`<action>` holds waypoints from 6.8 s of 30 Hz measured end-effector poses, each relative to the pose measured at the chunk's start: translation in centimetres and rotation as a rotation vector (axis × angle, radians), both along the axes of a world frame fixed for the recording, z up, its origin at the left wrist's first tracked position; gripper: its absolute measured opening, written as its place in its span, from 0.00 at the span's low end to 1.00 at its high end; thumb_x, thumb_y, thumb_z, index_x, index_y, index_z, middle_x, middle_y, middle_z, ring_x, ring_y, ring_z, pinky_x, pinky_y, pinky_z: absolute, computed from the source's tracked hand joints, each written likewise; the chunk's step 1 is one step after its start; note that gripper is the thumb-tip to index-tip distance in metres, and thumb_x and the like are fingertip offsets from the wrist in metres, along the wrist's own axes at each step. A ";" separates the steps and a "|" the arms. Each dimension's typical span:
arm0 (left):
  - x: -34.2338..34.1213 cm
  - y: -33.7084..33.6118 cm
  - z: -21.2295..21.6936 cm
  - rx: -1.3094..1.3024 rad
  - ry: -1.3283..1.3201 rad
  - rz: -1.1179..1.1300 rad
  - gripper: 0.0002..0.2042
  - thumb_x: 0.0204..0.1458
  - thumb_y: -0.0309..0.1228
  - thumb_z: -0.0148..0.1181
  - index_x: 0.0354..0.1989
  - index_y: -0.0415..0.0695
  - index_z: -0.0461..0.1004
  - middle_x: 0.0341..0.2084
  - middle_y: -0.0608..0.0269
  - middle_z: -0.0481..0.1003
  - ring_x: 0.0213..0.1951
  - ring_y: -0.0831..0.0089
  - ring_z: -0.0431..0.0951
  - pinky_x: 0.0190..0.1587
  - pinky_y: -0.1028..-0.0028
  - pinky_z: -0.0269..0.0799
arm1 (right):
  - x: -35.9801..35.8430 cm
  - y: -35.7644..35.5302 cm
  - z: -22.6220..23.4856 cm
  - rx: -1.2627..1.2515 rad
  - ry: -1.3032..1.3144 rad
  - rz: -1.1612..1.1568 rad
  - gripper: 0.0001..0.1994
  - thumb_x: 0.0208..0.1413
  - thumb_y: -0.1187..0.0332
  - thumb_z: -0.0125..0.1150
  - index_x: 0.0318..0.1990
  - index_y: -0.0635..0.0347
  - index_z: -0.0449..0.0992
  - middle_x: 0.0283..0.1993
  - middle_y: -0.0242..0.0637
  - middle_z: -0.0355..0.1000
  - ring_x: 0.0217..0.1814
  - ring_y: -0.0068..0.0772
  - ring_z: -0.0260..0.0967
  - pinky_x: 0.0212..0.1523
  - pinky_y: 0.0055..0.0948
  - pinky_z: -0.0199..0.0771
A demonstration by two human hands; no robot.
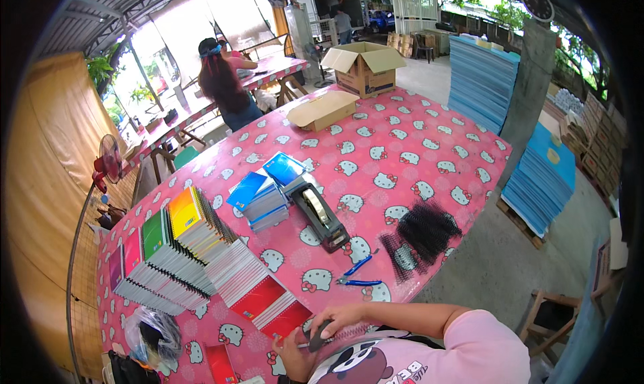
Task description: The person organizes stacks of notebooks by hand on a table, aligns the pages, and manually threads spiral binding coils through the pre-punched holes of each notebook.
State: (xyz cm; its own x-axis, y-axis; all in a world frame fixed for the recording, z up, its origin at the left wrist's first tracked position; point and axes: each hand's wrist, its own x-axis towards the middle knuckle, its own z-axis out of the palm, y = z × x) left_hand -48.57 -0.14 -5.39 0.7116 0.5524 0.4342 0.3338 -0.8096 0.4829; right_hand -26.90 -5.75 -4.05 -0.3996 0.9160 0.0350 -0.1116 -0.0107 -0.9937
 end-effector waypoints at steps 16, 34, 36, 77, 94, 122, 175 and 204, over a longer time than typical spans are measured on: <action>-2.3 1.7 0.5 -0.108 0.068 -0.003 0.13 0.27 0.20 0.64 0.27 0.43 0.73 0.26 0.59 0.72 0.33 0.59 0.70 0.37 0.66 0.65 | -1.2 1.6 -2.9 -0.046 -0.182 0.026 0.20 0.48 0.54 0.61 0.41 0.61 0.77 0.39 0.37 0.70 0.41 0.32 0.66 0.42 0.30 0.64; -3.1 2.4 0.7 -0.117 0.018 0.059 0.12 0.29 0.18 0.63 0.28 0.41 0.76 0.28 0.58 0.73 0.31 0.62 0.72 0.34 0.68 0.68 | -1.1 2.6 -1.4 0.096 -0.549 -0.080 0.21 0.50 0.52 0.58 0.44 0.60 0.75 0.41 0.42 0.70 0.48 0.40 0.66 0.49 0.34 0.62; -3.6 2.2 0.2 -0.294 0.050 0.111 0.12 0.29 0.18 0.62 0.27 0.40 0.77 0.26 0.58 0.73 0.29 0.64 0.73 0.31 0.71 0.69 | -1.3 2.2 -0.6 0.066 -0.189 -0.001 0.22 0.49 0.51 0.59 0.44 0.61 0.75 0.43 0.43 0.71 0.48 0.40 0.66 0.49 0.34 0.62; -0.2 2.4 0.4 -0.998 -0.354 0.064 0.08 0.40 0.14 0.62 0.32 0.33 0.76 0.27 0.59 0.77 0.30 0.77 0.75 0.36 0.79 0.71 | 1.1 0.4 4.0 0.512 -0.889 -0.697 0.17 0.44 0.64 0.64 0.43 0.55 0.71 0.47 0.39 0.68 0.52 0.41 0.63 0.50 0.42 0.62; 0.2 2.9 1.2 -1.138 -0.459 0.034 0.07 0.46 0.16 0.59 0.35 0.33 0.74 0.30 0.58 0.76 0.32 0.77 0.76 0.36 0.80 0.72 | -3.6 1.0 2.8 0.463 -0.532 -0.474 0.10 0.51 0.67 0.59 0.40 0.60 0.72 0.34 0.40 0.69 0.38 0.42 0.68 0.41 0.35 0.67; 1.5 2.6 2.7 -0.832 -0.458 0.069 0.12 0.48 0.21 0.60 0.41 0.36 0.69 0.30 0.61 0.75 0.30 0.78 0.74 0.32 0.80 0.72 | -4.9 1.3 2.8 0.414 -0.514 -0.602 0.06 0.54 0.70 0.53 0.36 0.64 0.70 0.33 0.44 0.67 0.36 0.46 0.67 0.37 0.37 0.68; -17.1 10.8 -3.7 -0.143 0.500 0.836 0.39 0.39 0.53 0.59 0.63 0.52 0.57 0.64 0.55 0.50 0.64 0.45 0.45 0.59 0.38 0.33 | 5.4 -0.5 4.3 0.208 -0.658 -0.659 0.07 0.51 0.73 0.57 0.38 0.61 0.75 0.33 0.39 0.72 0.36 0.36 0.71 0.35 0.30 0.71; -15.8 14.9 -5.5 -0.013 0.553 0.892 0.37 0.48 0.55 0.51 0.65 0.52 0.51 0.64 0.57 0.50 0.60 0.50 0.54 0.58 0.48 0.47 | -2.9 0.7 22.5 0.619 0.195 0.060 0.31 0.47 0.52 0.64 0.55 0.58 0.65 0.45 0.38 0.68 0.49 0.33 0.64 0.49 0.33 0.61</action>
